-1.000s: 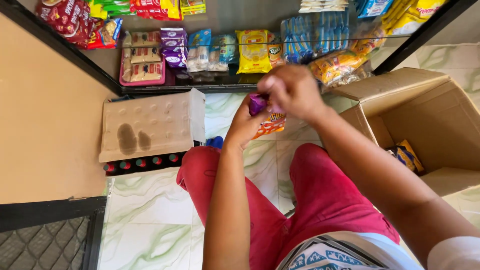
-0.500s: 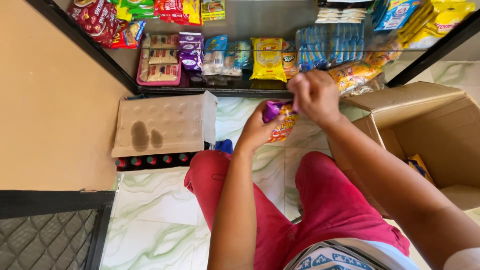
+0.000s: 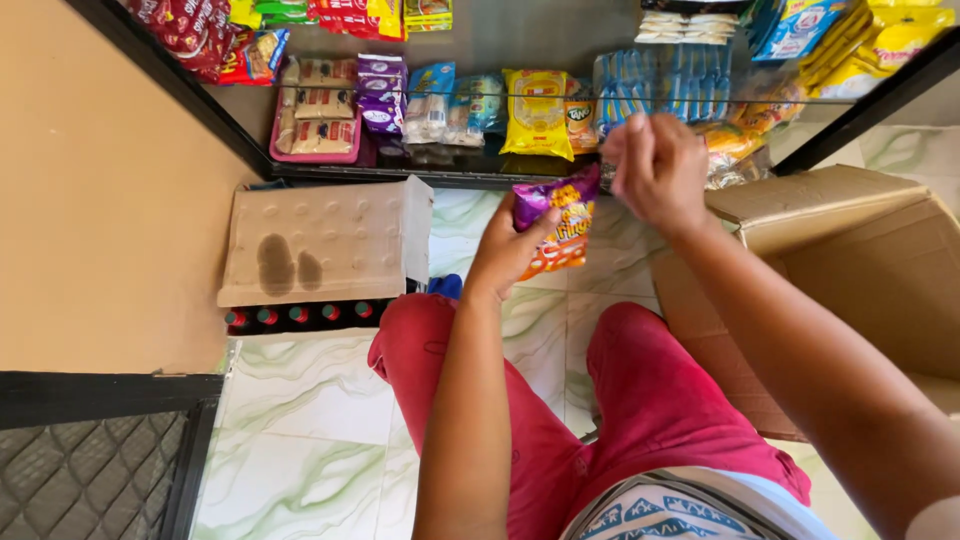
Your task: Cleaning and organizing snack and laundry detergent packets on grocery store shelves.
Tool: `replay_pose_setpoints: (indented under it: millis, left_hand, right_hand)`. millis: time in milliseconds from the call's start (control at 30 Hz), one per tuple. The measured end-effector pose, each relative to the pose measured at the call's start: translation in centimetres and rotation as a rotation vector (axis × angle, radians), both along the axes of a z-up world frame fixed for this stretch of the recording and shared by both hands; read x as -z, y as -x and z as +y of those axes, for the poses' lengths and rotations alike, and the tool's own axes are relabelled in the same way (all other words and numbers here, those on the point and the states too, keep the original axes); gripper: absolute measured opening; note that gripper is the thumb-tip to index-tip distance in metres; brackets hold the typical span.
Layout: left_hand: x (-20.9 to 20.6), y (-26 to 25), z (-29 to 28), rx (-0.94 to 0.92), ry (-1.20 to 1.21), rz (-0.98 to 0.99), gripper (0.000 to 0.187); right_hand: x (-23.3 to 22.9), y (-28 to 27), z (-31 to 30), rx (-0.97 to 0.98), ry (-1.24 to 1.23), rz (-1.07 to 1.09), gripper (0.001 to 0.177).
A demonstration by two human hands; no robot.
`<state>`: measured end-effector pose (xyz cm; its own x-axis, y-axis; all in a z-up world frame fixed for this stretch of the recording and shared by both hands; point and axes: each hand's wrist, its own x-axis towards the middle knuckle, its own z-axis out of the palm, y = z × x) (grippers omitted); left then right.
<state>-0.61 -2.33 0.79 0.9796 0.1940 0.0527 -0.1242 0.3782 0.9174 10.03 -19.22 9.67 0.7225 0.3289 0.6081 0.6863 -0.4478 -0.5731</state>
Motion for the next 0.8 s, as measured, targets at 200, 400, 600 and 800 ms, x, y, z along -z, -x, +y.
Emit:
replay_pose_setpoints:
  millis: [200, 400, 600, 800]
  left_hand:
    - [5.3, -2.1, -1.5, 0.059, -0.147, -0.135, 0.046]
    - [1.9, -1.0, -0.8, -0.012, -0.063, -0.077, 0.041]
    - [1.0, -1.2, 0.4, -0.364, 0.14, 0.189, 0.06]
    - [1.5, -0.9, 2.1, -0.55, 0.285, 0.361, 0.078]
  right_hand:
    - [0.7, 3.5, 2.1, -0.292, 0.183, -0.362, 0.024]
    - [1.9, 0.1, 1.6, 0.058, 0.084, 0.202, 0.035]
    - [6.7, 1.6, 0.4, -0.116, 0.048, 0.404, 0.045]
    - [3.1, 4.6, 0.2, -0.508, 0.098, 0.309, 0.07]
